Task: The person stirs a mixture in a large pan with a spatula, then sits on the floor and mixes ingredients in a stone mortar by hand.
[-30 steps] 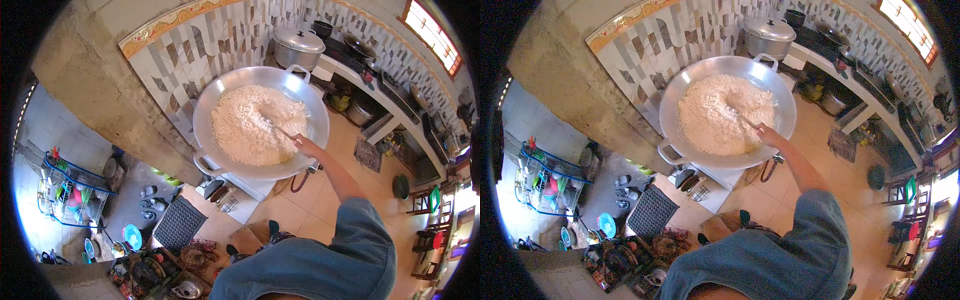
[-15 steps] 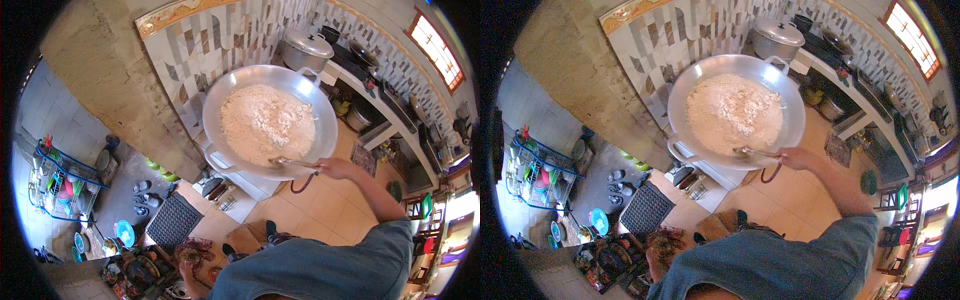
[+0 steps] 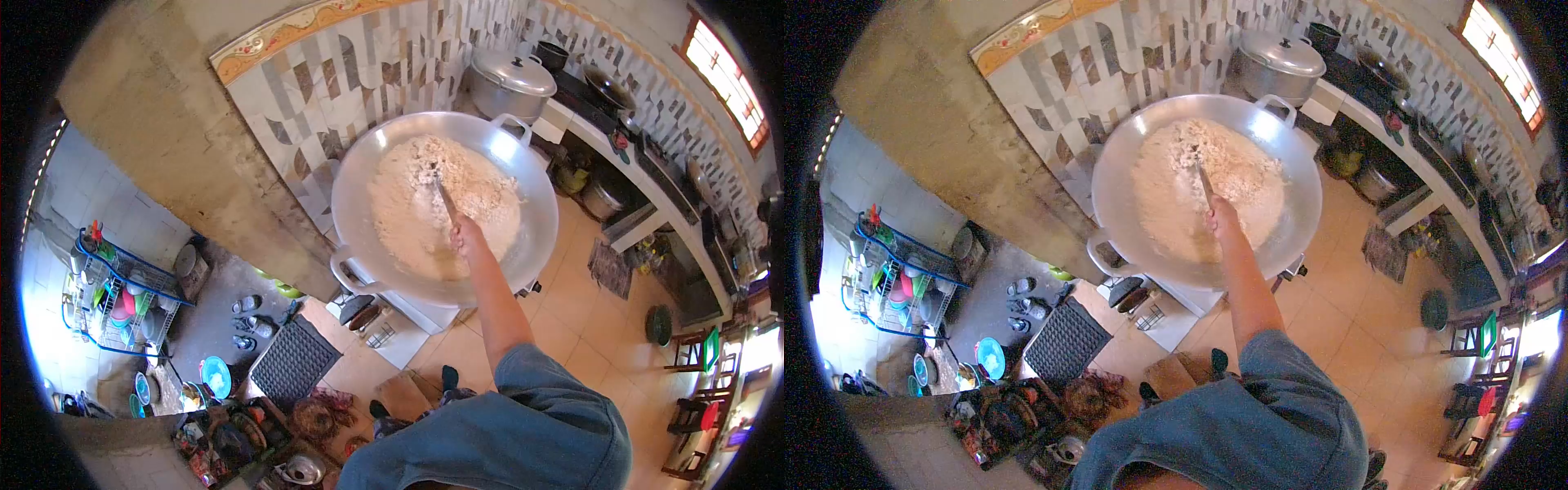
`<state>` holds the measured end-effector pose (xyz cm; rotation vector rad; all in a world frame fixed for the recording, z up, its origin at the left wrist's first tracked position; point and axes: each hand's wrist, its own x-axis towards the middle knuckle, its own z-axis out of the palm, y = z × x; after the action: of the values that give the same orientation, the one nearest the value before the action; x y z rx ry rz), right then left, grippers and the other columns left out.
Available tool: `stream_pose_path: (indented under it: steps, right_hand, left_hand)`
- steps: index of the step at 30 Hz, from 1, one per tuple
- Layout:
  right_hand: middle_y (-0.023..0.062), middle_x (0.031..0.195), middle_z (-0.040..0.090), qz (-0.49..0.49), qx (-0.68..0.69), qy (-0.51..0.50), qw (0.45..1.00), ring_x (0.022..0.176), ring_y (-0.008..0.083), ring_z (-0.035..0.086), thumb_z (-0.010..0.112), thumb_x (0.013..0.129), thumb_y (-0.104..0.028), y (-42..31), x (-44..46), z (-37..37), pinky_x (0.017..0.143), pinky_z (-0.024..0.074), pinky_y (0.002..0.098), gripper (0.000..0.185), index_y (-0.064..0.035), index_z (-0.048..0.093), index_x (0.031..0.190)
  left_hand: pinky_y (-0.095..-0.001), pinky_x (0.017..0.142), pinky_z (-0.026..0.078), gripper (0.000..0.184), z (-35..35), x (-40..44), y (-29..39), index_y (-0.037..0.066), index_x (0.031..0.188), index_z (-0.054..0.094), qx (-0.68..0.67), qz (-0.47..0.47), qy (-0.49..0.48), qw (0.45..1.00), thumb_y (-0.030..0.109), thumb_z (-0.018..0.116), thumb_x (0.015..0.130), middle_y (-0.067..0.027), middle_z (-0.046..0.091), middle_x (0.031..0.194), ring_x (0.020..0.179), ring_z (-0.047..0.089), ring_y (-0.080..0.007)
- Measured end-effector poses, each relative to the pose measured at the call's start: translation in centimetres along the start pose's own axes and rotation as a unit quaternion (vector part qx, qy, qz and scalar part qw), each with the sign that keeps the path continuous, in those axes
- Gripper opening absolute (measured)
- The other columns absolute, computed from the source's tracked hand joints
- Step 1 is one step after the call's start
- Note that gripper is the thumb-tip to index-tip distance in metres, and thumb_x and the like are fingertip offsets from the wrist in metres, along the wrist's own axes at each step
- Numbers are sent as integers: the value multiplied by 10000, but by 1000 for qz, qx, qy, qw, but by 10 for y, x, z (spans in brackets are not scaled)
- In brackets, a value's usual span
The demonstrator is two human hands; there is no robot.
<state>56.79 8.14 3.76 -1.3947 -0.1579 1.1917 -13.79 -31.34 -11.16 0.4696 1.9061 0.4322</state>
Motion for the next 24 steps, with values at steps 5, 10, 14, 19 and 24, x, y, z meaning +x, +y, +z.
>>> stream_pose_path:
  steps: [5,10,14,19,24]
  right_hand:
    - [-24,564,421,15,112,-94,989,362,70,326,518,923,-358,-27,-65,-72,300,256,229,264,-251,487,1162]
    - [33,651,509,-103,-176,24,979,413,105,401,512,927,-352,-49,-77,-106,355,330,264,338,-239,457,1241]
    - [244,940,605,-256,-500,22,827,880,379,586,454,936,-323,-27,-43,-113,766,460,447,346,-128,448,1222]
    - [215,1038,603,-193,-652,-124,723,1000,343,586,453,936,-289,-69,-131,-152,867,449,421,336,-110,463,1220]
    - [73,1135,586,-159,-640,-206,723,1021,216,540,498,943,-288,-186,-247,-170,897,432,344,367,-117,520,1267]
  left_hand:
    - [-341,681,485,283,-5,-9,14,67,1115,566,8,39,2,999,261,525,913,-93,612,956,918,565,-208]
    - [-344,686,488,287,2,-4,33,68,1115,564,6,88,-12,996,266,529,910,-95,608,967,920,566,-210]
    - [-347,689,491,291,21,-2,40,68,1116,562,8,110,-40,993,270,532,908,-97,604,976,922,566,-212]
    - [-350,694,494,296,39,6,31,68,1117,560,28,102,-78,991,274,536,905,-100,600,987,924,567,-215]
    - [-354,698,497,301,44,16,17,69,1117,558,22,84,-91,992,279,540,902,-102,596,998,926,568,-217]
